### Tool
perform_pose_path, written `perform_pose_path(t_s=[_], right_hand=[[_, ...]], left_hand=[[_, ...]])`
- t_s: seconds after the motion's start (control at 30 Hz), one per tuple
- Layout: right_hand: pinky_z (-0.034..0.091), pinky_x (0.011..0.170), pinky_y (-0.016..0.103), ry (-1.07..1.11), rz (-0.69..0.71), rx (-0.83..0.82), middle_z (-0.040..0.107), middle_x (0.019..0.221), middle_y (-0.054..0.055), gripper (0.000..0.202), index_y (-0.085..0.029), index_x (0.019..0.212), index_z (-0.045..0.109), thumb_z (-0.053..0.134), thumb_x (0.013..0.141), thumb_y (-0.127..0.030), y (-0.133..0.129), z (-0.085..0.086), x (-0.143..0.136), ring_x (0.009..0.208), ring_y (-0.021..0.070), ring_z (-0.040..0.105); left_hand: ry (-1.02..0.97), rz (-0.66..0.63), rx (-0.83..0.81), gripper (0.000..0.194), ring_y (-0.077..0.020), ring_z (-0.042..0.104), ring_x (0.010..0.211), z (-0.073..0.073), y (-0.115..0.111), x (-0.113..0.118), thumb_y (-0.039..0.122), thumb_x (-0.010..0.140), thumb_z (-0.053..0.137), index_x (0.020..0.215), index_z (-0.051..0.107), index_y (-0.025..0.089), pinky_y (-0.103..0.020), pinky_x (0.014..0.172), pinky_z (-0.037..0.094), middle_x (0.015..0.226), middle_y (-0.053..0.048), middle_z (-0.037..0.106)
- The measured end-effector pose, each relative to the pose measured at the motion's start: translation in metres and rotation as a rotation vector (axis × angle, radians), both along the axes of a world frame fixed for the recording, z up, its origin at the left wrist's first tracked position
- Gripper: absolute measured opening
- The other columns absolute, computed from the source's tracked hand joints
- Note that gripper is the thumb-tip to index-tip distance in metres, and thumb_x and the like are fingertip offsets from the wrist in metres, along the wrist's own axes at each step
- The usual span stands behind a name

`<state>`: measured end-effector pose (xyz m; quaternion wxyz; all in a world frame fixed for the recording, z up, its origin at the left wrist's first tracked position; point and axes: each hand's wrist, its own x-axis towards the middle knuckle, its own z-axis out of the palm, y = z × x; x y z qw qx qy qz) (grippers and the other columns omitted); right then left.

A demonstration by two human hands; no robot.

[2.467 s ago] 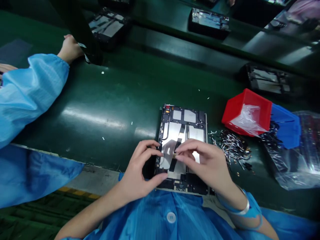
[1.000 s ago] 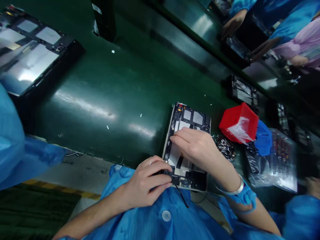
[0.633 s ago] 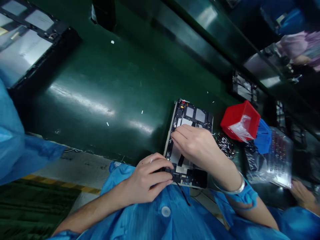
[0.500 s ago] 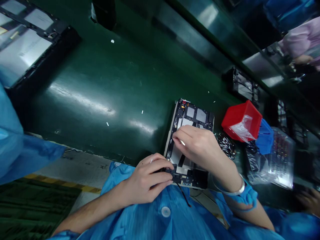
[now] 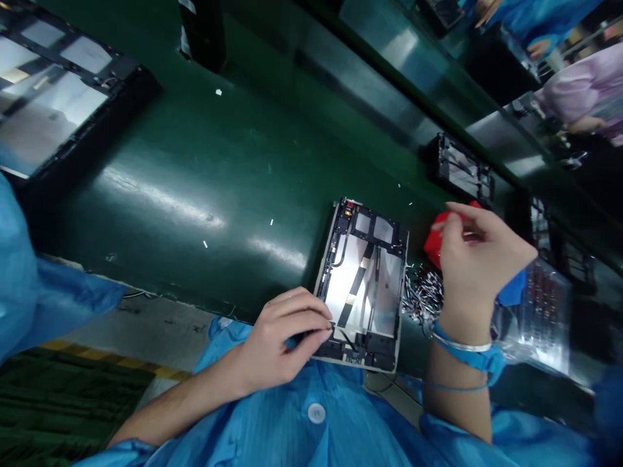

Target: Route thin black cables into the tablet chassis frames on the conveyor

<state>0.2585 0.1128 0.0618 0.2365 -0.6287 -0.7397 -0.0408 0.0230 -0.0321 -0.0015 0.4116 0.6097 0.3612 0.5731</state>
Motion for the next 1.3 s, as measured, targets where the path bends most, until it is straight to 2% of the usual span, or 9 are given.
perform_pose_path(t_s=[0.1, 0.2, 0.37, 0.47, 0.6, 0.73, 0.93, 1.13, 1.3], right_hand=[[0.044, 0.089, 0.048, -0.004, -0.082, 0.118, 0.071, 0.101, 0.013, 0.023, -0.019, 0.096, 0.071, 0.054, 0.082, -0.011, 0.000, -0.001, 0.001, 0.102, 0.0302, 0.060], [0.048, 0.071, 0.038, 0.203, -0.090, 0.067, 0.069, 0.073, 0.006, 0.007, -0.022, 0.073, 0.069, 0.067, 0.080, -0.023, -0.016, 0.000, -0.009, 0.074, 0.0217, 0.062], [0.045, 0.053, 0.026, 0.387, 0.482, -0.458, 0.065, 0.066, -0.002, 0.006, -0.022, 0.082, 0.071, 0.065, 0.084, -0.023, -0.050, -0.001, -0.036, 0.056, 0.0112, 0.055], [0.046, 0.055, 0.025, 0.391, 0.662, -0.487, 0.064, 0.064, -0.002, 0.008, -0.023, 0.086, 0.072, 0.065, 0.085, -0.019, -0.057, -0.001, -0.043, 0.059, 0.0112, 0.055], [0.053, 0.073, 0.031, 0.376, 0.575, -0.401, 0.073, 0.085, 0.001, 0.020, -0.025, 0.097, 0.073, 0.059, 0.087, -0.013, -0.057, -0.003, -0.041, 0.080, 0.0151, 0.066], [0.055, 0.073, 0.032, 0.465, 0.433, -0.417, 0.075, 0.091, 0.002, 0.029, -0.027, 0.109, 0.071, 0.058, 0.087, -0.012, -0.051, -0.006, -0.039, 0.080, 0.0156, 0.069], [0.050, 0.059, 0.029, 0.522, 0.313, -0.372, 0.068, 0.062, -0.001, 0.006, -0.023, 0.081, 0.074, 0.070, 0.079, -0.019, -0.038, 0.001, -0.044, 0.058, 0.0136, 0.061], [0.050, 0.063, 0.030, 0.544, 0.650, -0.518, 0.071, 0.080, 0.001, 0.014, -0.025, 0.090, 0.073, 0.076, 0.076, -0.022, -0.052, 0.002, -0.054, 0.073, 0.0158, 0.063], [0.048, 0.068, 0.031, 0.578, 0.700, -0.487, 0.067, 0.074, 0.000, 0.008, -0.022, 0.077, 0.069, 0.069, 0.081, -0.015, -0.065, 0.000, -0.059, 0.071, 0.0143, 0.061]], left_hand=[[0.067, 0.048, -0.007, 0.012, -0.0147, 0.061, 0.076, 0.002, 0.009, 0.002, 0.008, 0.088, 0.056, 0.081, 0.064, 0.013, -0.029, 0.068, 0.051, 0.085, -0.008, 0.068], [0.140, 0.068, -0.032, 0.012, -0.0146, 0.061, 0.077, 0.003, 0.017, 0.004, 0.009, 0.089, 0.056, 0.081, 0.063, 0.014, -0.029, 0.069, 0.051, 0.085, -0.007, 0.067], [0.216, 0.027, -0.028, 0.013, -0.0139, 0.060, 0.074, 0.009, 0.027, 0.006, 0.010, 0.090, 0.055, 0.079, 0.062, 0.014, -0.027, 0.068, 0.049, 0.079, -0.004, 0.065], [0.275, -0.034, 0.002, 0.013, -0.0138, 0.059, 0.073, 0.011, 0.031, 0.007, 0.010, 0.090, 0.055, 0.080, 0.062, 0.014, -0.028, 0.068, 0.048, 0.077, -0.003, 0.065], [0.313, -0.049, -0.001, 0.014, -0.0135, 0.058, 0.070, 0.012, 0.035, 0.006, 0.011, 0.091, 0.054, 0.080, 0.062, 0.015, -0.028, 0.067, 0.048, 0.074, -0.002, 0.065], [0.287, -0.021, -0.033, 0.013, -0.0128, 0.059, 0.070, 0.013, 0.037, 0.002, 0.011, 0.090, 0.056, 0.079, 0.062, 0.014, -0.026, 0.066, 0.047, 0.074, -0.002, 0.064], [0.238, 0.050, -0.059, 0.014, -0.0121, 0.058, 0.069, 0.012, 0.036, -0.008, 0.011, 0.091, 0.056, 0.078, 0.061, 0.014, -0.025, 0.064, 0.047, 0.073, -0.003, 0.063], [0.264, -0.019, -0.047, 0.014, -0.0118, 0.056, 0.066, 0.012, 0.035, -0.004, 0.011, 0.090, 0.055, 0.078, 0.061, 0.014, -0.024, 0.062, 0.046, 0.071, -0.002, 0.063], [0.305, -0.094, -0.002, 0.015, -0.0119, 0.054, 0.065, 0.011, 0.034, 0.001, 0.012, 0.092, 0.053, 0.079, 0.061, 0.013, -0.025, 0.062, 0.046, 0.070, -0.002, 0.062]])
